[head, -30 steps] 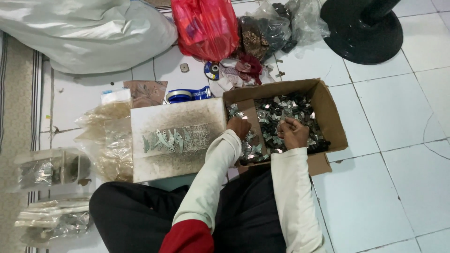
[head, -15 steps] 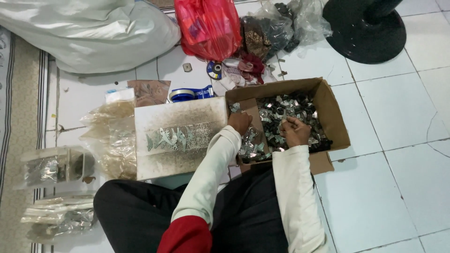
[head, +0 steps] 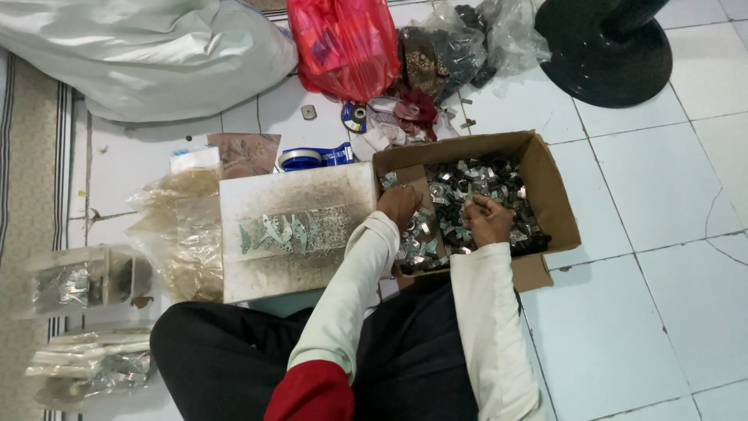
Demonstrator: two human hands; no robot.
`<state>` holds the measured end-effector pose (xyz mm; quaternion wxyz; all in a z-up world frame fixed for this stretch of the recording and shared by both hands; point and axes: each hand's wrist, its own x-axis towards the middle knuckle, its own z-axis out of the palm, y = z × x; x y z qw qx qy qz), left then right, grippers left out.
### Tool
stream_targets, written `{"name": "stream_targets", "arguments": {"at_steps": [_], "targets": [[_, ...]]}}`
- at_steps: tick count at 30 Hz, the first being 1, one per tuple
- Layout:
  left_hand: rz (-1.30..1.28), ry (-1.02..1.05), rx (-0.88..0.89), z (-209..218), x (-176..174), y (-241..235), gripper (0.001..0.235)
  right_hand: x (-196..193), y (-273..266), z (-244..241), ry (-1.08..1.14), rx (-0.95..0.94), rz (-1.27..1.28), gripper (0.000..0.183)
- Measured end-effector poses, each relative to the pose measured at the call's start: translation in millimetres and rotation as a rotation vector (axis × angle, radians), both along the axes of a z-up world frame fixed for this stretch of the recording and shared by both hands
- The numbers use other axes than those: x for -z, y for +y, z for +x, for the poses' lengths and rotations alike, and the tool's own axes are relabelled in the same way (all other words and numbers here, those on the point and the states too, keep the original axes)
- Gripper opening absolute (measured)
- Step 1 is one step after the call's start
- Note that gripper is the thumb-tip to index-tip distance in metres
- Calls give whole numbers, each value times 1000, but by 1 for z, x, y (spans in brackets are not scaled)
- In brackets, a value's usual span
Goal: The person sits on the floor and sorts small metallic parts from a cardboard box onto a white board. They pick up the parts by hand and place them in a row on the board.
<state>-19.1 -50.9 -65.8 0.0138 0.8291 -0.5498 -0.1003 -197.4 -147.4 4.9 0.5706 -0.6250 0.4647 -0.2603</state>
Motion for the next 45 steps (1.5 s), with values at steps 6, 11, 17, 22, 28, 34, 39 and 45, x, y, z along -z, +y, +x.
{"name": "stream_targets", "arguments": {"at_steps": [6,11,17,22,28,34,39,45], "targets": [[-597,608,-98,28,-14,6,14,6,0,7,29,-111,-34,32],[-566,1349,-379,10,-96,44,44,-2,15,49,0,-305,-70,29],[-819,1253,-465,28,-42,29,29,-7,30,67,-94,-355,11,28],[-916,978,-557,40,-30,28,18,17,21,68,-53,-337,-36,18],[-761,923,-619,51,-30,36,21,51,47,81,505,-856,-923,39],[-683,895,-644,55,-34,35,22,123,31,96,716,-954,-1116,39],[-685,1155,-770,51,-63,43,30,95,23,75,717,-932,-1053,27],[-612,958,-743,60,-31,30,21,135,-53,73,764,-557,-676,32]]}}
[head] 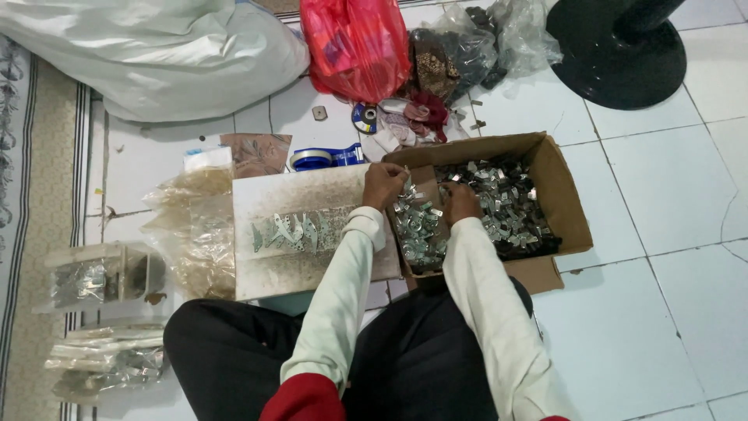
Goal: The person sits on the floor and sorts small metallic parts from a cardboard box onto a white board. They pick up the parts by hand and place them in a row on the board.
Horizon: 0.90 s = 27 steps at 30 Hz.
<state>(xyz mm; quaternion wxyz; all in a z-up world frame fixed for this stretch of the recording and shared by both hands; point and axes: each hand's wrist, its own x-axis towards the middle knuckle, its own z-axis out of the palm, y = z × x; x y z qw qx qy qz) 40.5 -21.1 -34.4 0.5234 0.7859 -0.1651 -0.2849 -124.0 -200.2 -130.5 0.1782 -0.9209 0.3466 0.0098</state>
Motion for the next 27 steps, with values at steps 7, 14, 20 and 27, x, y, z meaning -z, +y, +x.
{"name": "stream_targets", "arguments": {"at_steps": [7,14,20,27], "targets": [[72,-326,86,-35,-16,10,19,-32,-81,-56,-50,266,0,24],[179,-612,263,-72,-40,17,17,-45,-76,-81,-66,433,50,18],[198,-734,245,-68,-14,14,13,-74,-49,-55,-50,114,126,33],[197,-789,249,-67,2,15,11,-44,-33,-3,7,-277,-128,33]]}}
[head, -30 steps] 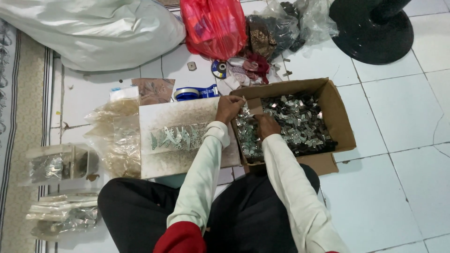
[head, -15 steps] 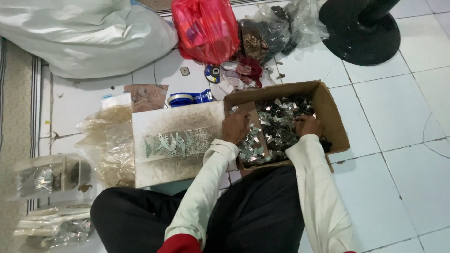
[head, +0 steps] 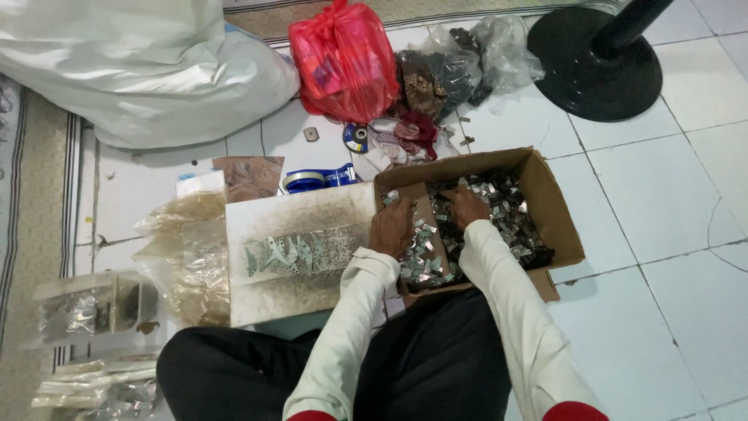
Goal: The person sits on the floor and sorts small metallic parts from a cardboard box onto a white board. They pick up the parts by hand and place them in a row on the board.
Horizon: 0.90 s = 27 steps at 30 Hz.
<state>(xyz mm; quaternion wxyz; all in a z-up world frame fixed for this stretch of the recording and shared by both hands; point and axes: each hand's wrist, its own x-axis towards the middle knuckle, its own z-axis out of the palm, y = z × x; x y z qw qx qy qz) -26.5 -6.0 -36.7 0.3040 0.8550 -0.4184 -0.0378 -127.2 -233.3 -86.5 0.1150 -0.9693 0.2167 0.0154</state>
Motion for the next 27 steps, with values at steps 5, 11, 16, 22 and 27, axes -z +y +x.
{"name": "stream_targets", "arguments": {"at_steps": [5,11,16,22,27], "targets": [[17,8,-13,0,-7,-1,12,-2,6,5,59,6,-92,34],[-10,38,-21,0,-5,-1,11,-12,10,4,42,11,-112,31],[-26,46,-33,-2,-11,-1,13,17,-15,-8,66,54,-28,25],[-48,54,-40,-4,-24,6,10,4,-17,-17,-268,215,152,18],[-342,470,-69,2,-14,4,17,-58,32,-19,-681,451,704,24]]}}
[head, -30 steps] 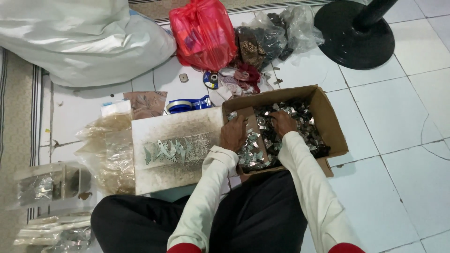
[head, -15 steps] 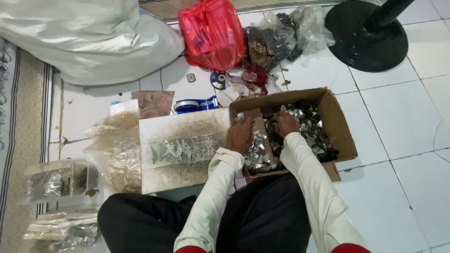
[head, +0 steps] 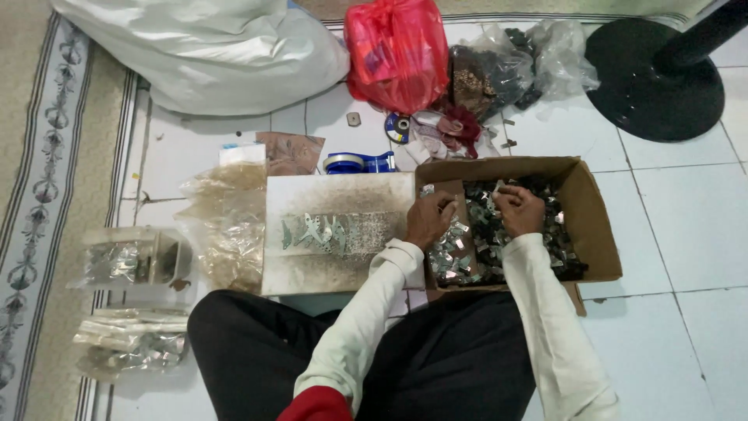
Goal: The person sits on the floor and sorts small metallic parts from a cardboard box onto a white board. They pick up the parts by hand and place them in a row on the board.
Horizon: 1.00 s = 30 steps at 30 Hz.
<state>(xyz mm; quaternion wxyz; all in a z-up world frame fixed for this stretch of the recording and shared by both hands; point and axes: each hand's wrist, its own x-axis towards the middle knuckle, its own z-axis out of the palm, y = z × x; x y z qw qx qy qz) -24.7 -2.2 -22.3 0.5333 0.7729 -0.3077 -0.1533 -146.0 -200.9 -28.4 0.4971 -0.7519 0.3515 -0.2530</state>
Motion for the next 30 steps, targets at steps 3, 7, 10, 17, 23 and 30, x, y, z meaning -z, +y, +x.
{"name": "stream_targets", "arguments": {"at_steps": [3,7,10,17,23,30], "targets": [[-38,188,-84,3,-6,13,21,-23,37,12,-76,-60,135,34],[60,241,-138,10,-3,67,26,-75,128,32,-95,-141,259,34],[138,186,-152,28,-2,118,25,-49,164,53,-10,-271,255,31],[371,147,-302,65,-21,216,25,-32,242,90,111,-521,132,28],[361,-49,-419,64,-21,228,17,-50,257,85,115,-425,-14,18],[124,-377,-311,24,-44,172,9,-51,187,40,152,-258,-50,23]]}}
